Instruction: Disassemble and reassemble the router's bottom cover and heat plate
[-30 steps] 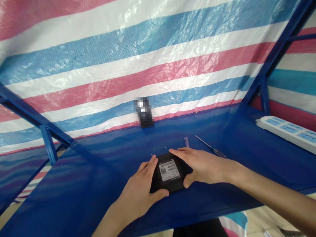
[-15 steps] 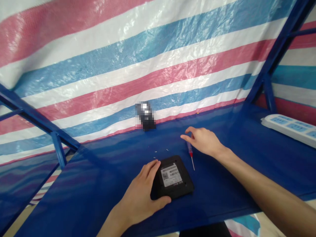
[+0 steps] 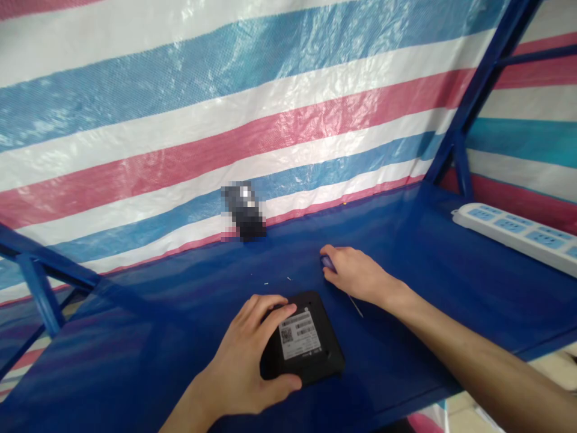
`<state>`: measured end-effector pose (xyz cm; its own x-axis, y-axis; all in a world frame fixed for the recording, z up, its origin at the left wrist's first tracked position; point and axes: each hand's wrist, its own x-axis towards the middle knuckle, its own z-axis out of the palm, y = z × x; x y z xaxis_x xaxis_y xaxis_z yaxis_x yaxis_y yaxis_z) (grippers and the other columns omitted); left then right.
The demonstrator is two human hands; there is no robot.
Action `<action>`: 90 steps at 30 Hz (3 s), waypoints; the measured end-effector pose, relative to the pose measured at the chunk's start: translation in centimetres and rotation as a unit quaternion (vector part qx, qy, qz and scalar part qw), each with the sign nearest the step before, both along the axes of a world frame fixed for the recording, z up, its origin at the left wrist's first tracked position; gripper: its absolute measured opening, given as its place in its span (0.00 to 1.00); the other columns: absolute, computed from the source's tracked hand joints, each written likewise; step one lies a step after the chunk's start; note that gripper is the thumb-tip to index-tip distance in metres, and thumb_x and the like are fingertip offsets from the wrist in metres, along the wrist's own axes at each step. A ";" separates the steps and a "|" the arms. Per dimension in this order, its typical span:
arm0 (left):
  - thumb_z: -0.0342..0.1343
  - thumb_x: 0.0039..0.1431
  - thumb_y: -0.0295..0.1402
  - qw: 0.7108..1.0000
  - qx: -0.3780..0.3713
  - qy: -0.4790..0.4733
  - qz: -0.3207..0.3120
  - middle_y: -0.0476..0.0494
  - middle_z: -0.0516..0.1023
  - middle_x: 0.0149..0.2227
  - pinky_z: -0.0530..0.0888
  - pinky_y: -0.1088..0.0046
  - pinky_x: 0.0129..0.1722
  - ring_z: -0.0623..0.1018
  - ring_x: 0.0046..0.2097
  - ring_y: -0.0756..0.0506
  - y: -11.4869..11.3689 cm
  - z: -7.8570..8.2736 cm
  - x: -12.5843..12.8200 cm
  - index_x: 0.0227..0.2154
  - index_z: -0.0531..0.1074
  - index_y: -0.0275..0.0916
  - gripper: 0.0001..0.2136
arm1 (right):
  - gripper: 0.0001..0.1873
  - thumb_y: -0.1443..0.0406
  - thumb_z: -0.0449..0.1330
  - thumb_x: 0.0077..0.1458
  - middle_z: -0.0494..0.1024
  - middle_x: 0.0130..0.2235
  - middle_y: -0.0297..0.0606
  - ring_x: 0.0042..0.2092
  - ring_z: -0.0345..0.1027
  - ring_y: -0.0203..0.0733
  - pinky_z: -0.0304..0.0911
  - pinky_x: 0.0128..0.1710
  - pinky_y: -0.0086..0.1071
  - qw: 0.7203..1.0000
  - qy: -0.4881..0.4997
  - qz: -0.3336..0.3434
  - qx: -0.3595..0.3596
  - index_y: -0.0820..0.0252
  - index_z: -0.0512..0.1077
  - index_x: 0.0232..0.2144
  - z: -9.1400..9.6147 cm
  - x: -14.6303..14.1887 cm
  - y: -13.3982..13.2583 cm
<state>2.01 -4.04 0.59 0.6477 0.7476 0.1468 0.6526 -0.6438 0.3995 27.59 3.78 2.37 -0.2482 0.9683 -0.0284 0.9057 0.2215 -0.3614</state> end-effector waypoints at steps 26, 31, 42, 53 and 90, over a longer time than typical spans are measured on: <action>0.65 0.49 0.57 0.999 0.023 -0.008 0.025 0.37 0.73 0.55 0.69 0.51 0.53 0.72 0.52 0.33 -1.0 -0.1 2.1 0.51 0.73 0.39 0.33 | 0.27 0.50 0.68 0.52 0.77 0.33 0.28 0.34 0.81 0.41 0.80 0.39 0.40 0.830 0.543 -0.032 0.123 0.52 0.60 0.44 -4.1 -2.8 2.8; 0.64 0.50 0.58 0.999 0.022 -0.008 0.029 0.37 0.73 0.55 0.69 0.51 0.54 0.72 0.53 0.33 -0.9 -0.1 2.1 0.51 0.72 0.40 0.32 | 0.27 0.50 0.69 0.50 0.77 0.33 0.28 0.33 0.81 0.41 0.80 0.38 0.40 0.828 0.548 -0.033 0.116 0.52 0.60 0.44 -4.1 -2.7 2.7; 0.65 0.50 0.55 0.999 0.023 -0.019 0.034 0.38 0.74 0.54 0.70 0.51 0.53 0.72 0.52 0.33 -1.0 0.0 2.0 0.50 0.73 0.40 0.30 | 0.28 0.49 0.68 0.50 0.77 0.30 0.27 0.32 0.80 0.41 0.80 0.36 0.39 0.820 0.554 -0.049 0.132 0.52 0.61 0.44 -3.3 -1.9 2.1; 0.67 0.49 0.52 0.999 -0.001 -0.002 0.046 0.34 0.69 0.60 0.66 0.48 0.61 0.69 0.60 0.31 -0.9 0.1 2.2 0.53 0.71 0.40 0.31 | 0.26 0.51 0.69 0.51 0.80 0.32 0.29 0.34 0.82 0.44 0.80 0.35 0.39 0.804 0.583 -0.074 0.095 0.51 0.64 0.45 -1.8 0.8 -1.3; 0.68 0.47 0.55 0.998 -0.050 0.044 0.021 0.28 0.60 0.67 0.64 0.44 0.64 0.62 0.67 0.28 -1.0 0.4 1.1 0.63 0.64 0.38 0.43 | 0.14 0.61 0.61 0.63 0.83 0.37 0.37 0.32 0.81 0.38 0.75 0.30 0.26 0.918 0.168 0.062 0.354 0.55 0.67 0.50 1.3 0.4 -7.0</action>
<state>3.14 -5.04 1.00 0.6224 0.7826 0.0146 0.7137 -0.5751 0.3998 28.00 -3.25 3.62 -0.2380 0.6775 0.6960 0.7211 0.6033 -0.3407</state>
